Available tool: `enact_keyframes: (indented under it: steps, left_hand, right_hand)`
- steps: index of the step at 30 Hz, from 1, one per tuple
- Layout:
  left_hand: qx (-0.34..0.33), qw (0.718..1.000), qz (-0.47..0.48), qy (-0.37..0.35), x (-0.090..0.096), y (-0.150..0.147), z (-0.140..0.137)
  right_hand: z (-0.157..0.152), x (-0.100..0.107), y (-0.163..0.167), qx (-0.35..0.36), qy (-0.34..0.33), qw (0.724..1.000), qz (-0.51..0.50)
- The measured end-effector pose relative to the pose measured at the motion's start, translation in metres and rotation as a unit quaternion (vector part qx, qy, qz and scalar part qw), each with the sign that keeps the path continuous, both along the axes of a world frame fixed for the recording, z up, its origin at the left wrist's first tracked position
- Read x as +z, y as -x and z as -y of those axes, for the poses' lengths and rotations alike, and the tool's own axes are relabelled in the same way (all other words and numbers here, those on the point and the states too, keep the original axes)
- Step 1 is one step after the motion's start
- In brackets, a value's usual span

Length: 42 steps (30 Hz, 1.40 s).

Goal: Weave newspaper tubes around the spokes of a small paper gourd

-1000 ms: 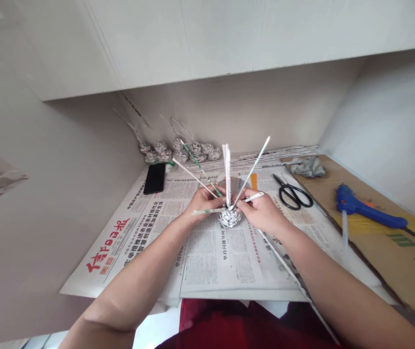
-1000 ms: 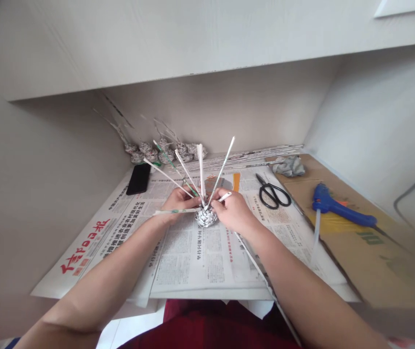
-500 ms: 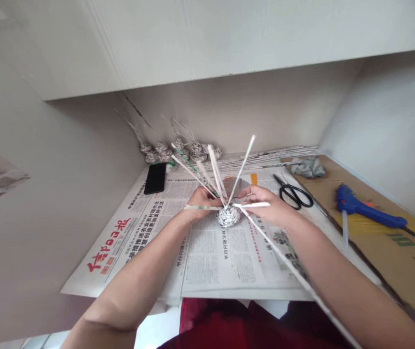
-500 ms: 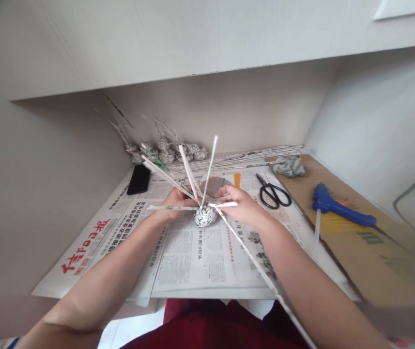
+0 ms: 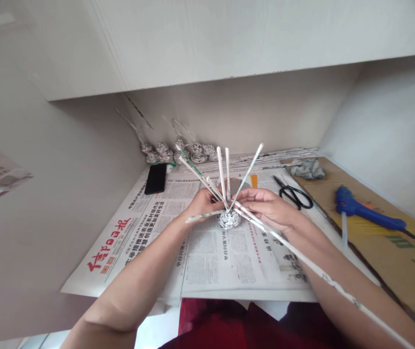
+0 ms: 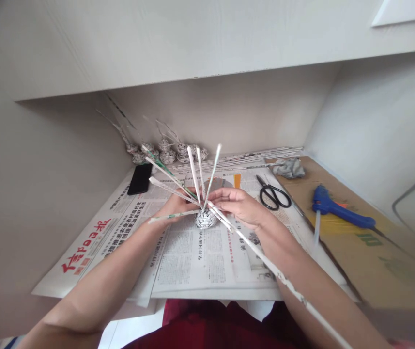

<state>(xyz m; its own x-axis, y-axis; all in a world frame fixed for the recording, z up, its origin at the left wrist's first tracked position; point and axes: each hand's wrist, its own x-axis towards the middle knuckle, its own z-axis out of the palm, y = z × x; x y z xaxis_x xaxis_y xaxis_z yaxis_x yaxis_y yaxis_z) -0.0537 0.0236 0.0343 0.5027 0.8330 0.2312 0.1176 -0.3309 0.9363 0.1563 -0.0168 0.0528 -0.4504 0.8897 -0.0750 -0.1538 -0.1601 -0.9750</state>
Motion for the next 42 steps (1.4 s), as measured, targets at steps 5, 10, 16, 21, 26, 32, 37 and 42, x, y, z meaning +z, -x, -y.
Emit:
enact_keyframes:
  steps: [5, 10, 16, 21, 26, 32, 37, 42]
  left_hand:
    - [-0.01, 0.998, -0.049, -0.035, 0.001, 0.002, 0.004]
    - [0.015, 0.998, -0.047, -0.046, 0.003, 0.0, 0.008]
    - [0.059, 0.998, -0.012, 0.0, -0.003, -0.005, 0.008]
    - [0.065, 0.998, 0.004, 0.014, -0.006, -0.009, 0.006]
    - [0.052, 0.997, 0.046, 0.032, -0.005, -0.008, 0.004]
    - [0.054, 0.993, 0.067, 0.086, -0.003, -0.01, 0.006]
    - [0.063, 0.988, 0.082, 0.118, -0.001, -0.014, 0.009]
    - [0.071, 0.979, 0.096, 0.164, -0.004, -0.015, 0.009]
  right_hand:
    - [0.0, -0.001, 0.002, 0.022, -0.029, 0.999, -0.004]
    - [-0.001, -0.003, 0.004, -0.015, -0.082, 0.996, 0.043]
    - [-0.003, -0.014, 0.012, -0.074, -0.156, 0.968, 0.18]
    - [0.001, -0.017, 0.022, -0.146, -0.247, 0.934, 0.212]
    - [0.004, -0.015, 0.024, -0.148, -0.32, 0.902, 0.251]
    - [0.007, -0.021, 0.031, -0.174, -0.394, 0.875, 0.22]
    - [0.005, -0.022, 0.033, -0.199, -0.31, 0.908, 0.198]
    - [-0.002, -0.028, 0.03, -0.183, -0.209, 0.949, 0.149]
